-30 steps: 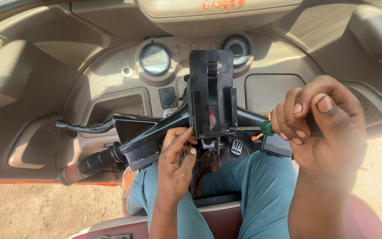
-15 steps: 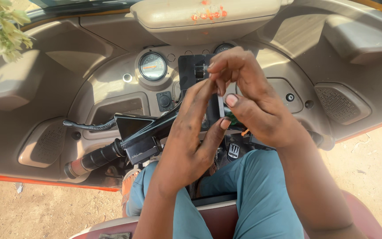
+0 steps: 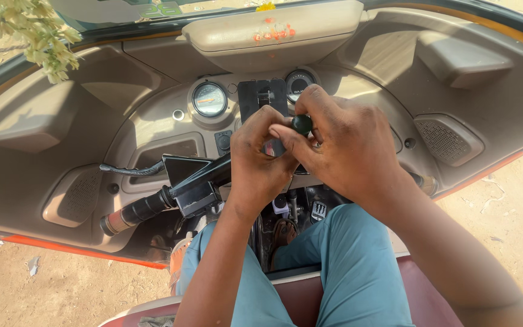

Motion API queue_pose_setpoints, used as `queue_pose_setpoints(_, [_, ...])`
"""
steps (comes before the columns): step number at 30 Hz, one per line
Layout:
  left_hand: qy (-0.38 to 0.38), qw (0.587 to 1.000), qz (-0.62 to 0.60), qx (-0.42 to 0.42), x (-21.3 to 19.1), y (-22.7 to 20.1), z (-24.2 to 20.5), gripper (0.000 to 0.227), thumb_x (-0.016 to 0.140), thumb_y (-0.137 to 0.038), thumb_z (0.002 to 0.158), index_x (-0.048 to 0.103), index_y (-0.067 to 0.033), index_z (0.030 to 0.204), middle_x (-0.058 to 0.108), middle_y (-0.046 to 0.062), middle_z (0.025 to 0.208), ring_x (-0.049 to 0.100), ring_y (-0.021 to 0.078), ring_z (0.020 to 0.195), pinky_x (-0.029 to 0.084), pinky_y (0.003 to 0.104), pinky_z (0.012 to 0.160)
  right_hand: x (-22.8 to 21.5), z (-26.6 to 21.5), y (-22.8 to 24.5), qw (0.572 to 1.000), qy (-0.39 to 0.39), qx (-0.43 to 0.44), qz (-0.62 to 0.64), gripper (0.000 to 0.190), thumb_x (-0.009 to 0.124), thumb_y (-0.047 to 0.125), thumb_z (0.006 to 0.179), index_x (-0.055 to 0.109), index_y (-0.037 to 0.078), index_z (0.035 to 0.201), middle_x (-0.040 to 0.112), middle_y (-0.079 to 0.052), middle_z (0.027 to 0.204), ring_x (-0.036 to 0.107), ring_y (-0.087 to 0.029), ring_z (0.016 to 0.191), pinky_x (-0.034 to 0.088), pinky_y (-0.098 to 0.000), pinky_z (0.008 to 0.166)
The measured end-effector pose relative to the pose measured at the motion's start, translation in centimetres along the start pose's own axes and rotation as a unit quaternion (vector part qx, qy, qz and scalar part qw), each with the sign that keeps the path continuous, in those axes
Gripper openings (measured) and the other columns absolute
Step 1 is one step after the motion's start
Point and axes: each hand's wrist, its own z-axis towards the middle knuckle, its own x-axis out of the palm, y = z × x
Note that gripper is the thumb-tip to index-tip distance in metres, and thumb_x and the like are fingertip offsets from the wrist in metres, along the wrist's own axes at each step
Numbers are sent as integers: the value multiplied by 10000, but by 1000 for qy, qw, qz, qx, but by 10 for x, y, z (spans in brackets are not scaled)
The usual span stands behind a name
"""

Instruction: The person installs a mobile phone holder onto the handlebars of an auto-rickshaw using a screwdriver to tighten the clamps and adjusting the mount positioning by hand.

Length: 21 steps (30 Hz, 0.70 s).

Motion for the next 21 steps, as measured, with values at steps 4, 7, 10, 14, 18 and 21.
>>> queue_pose_setpoints(4, [47, 996, -73, 20, -3, 3, 9, 290, 831, -107, 882, 623, -49, 1075, 662, 35, 966, 676, 168, 894, 561, 310, 816, -12, 6, -8, 991, 66, -41, 109, 248, 752, 149, 923, 599, 16, 1064, 687, -111, 890, 702, -258, 732, 518, -379, 611])
queue_pose_setpoints(7, [113, 990, -65, 48, -7, 1, 10, 314, 796, -135, 930, 640, -31, 1182, 633, 66, 1060, 624, 191, 1005, 525, 335, 912, -25, 9, -18, 976, 98, -108, 163, 216, 726, 49, 901, 628, 41, 1093, 670, -126, 1028, 688, -281, 892, 525, -401, 708])
queue_pose_setpoints(10, [165, 983, -79, 12, -10, 2, 5, 212, 749, -129, 999, 664, -38, 1171, 654, 46, 1072, 637, 175, 1030, 534, 327, 943, -31, 9, -23, 971, 98, -124, 179, 237, 627, -100, 857, 612, 94, 991, 672, -80, 1054, 695, -265, 959, 546, -405, 766])
queue_pose_setpoints(14, [140, 984, -112, -14, -7, 7, 9, 253, 791, -138, 922, 682, -26, 1121, 678, 36, 1044, 680, 158, 1017, 555, 320, 922, -38, 6, -19, 961, 89, -131, 226, 250, 591, -27, 873, 615, 61, 1105, 638, -109, 1154, 684, -290, 1026, 567, -414, 806])
queue_pose_setpoints(18, [81, 991, -94, -47, 3, 7, 10, 264, 851, -169, 887, 641, -34, 971, 665, 32, 959, 691, 129, 943, 586, 313, 866, -30, 4, -17, 994, 71, -62, 50, 328, 803, 265, 920, 672, 61, 1141, 685, -102, 936, 690, -281, 862, 531, -431, 714])
queue_pose_setpoints(21, [72, 995, -16, -67, 5, 3, 11, 323, 897, -187, 823, 623, -36, 903, 686, 36, 916, 682, 142, 878, 582, 330, 801, -22, 4, -24, 994, 108, -8, 14, 301, 803, 305, 917, 702, 77, 1086, 708, -82, 805, 689, -272, 756, 519, -429, 666])
